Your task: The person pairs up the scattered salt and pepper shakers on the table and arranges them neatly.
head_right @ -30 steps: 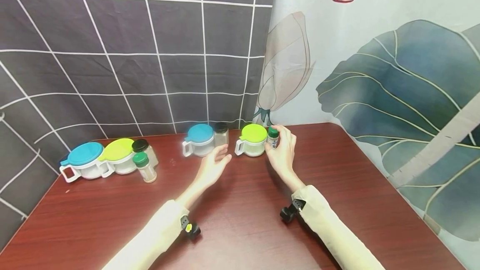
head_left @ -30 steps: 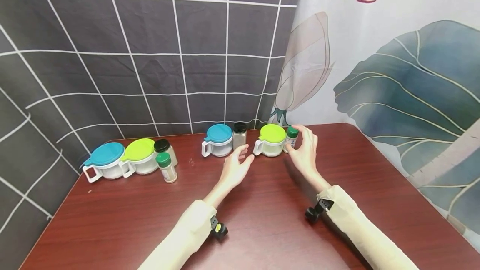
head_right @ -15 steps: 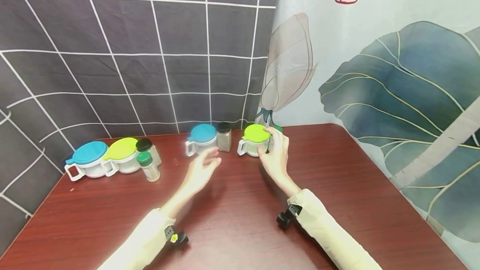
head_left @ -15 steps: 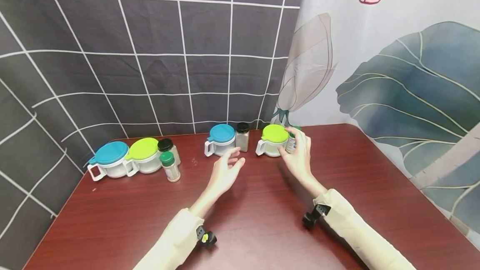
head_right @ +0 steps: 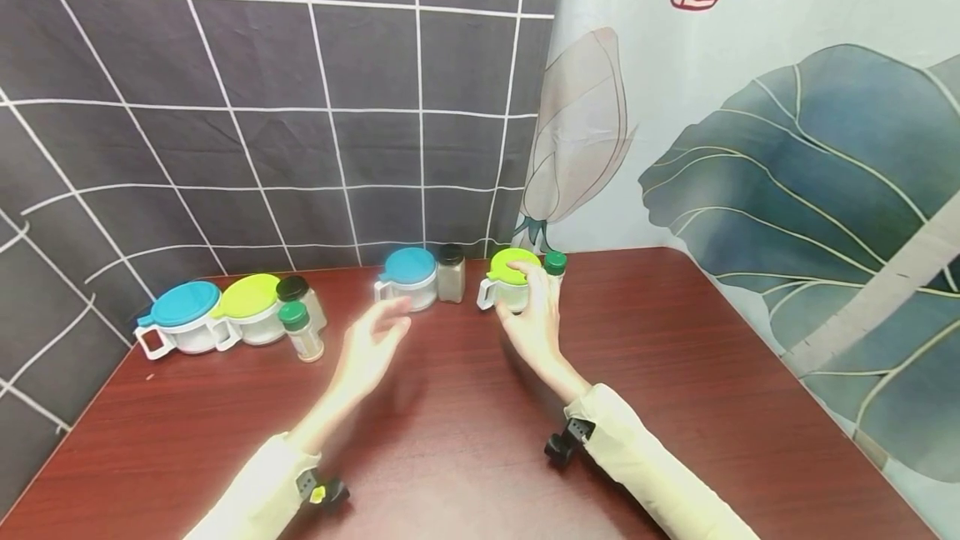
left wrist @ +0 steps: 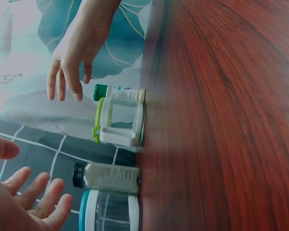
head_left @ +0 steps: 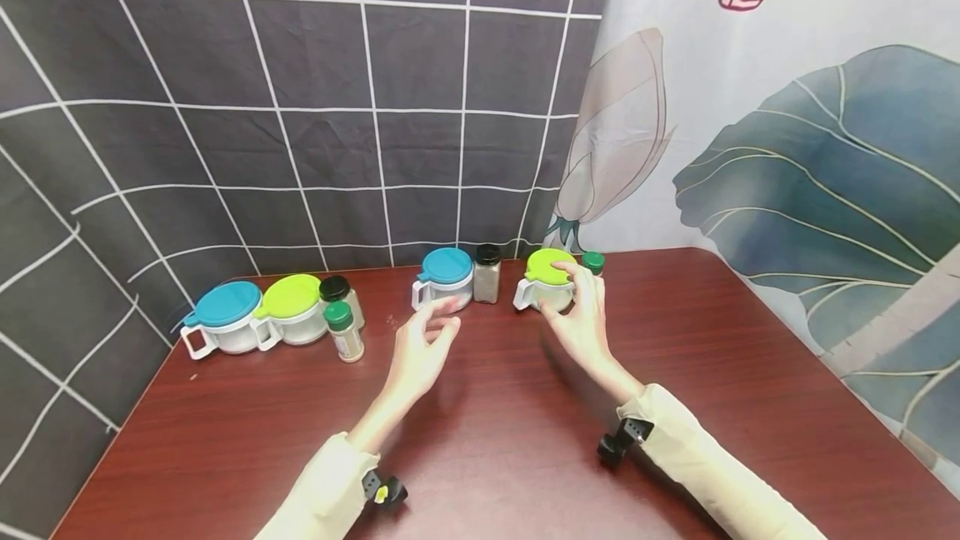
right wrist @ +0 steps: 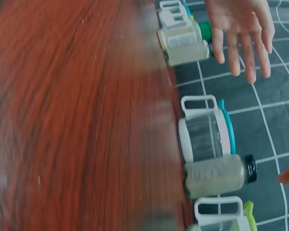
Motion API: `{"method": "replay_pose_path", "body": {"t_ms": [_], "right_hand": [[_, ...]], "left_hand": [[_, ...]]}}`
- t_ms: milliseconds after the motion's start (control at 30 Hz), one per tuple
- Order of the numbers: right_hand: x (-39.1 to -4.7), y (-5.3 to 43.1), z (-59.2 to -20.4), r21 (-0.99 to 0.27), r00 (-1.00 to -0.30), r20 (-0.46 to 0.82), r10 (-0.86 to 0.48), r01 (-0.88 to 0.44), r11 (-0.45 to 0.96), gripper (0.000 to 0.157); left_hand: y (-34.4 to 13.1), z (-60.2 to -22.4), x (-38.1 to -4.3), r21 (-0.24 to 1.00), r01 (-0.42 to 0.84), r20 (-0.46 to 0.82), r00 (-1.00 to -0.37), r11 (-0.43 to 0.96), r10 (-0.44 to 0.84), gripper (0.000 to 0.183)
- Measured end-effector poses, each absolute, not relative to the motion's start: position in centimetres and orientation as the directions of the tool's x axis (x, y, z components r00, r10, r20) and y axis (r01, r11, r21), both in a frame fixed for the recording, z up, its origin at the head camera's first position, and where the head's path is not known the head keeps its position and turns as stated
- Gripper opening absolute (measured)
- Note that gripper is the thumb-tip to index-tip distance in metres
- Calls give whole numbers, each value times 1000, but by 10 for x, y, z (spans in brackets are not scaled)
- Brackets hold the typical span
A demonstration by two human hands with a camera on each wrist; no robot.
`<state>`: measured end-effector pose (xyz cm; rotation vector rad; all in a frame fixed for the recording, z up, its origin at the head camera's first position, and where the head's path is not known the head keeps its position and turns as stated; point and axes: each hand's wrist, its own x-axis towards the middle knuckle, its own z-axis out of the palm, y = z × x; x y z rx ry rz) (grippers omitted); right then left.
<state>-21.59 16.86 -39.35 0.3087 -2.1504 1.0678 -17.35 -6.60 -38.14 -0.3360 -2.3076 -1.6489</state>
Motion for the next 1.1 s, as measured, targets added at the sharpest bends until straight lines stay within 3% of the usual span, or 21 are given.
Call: {"method": "replay_pose_path", "body": {"t_ms": [333, 1100], "right_hand": [[-211, 150, -395, -570, -706, 708, 31, -545, 615, 58], [-200, 100, -400, -658, -794, 605, -60, -542, 523, 57]], "left_hand": [[-88, -379, -163, 879, 321, 355, -934, 352, -33, 27], [-150, -388, -137, 856, 272, 368, -918, 439, -150, 22]]}}
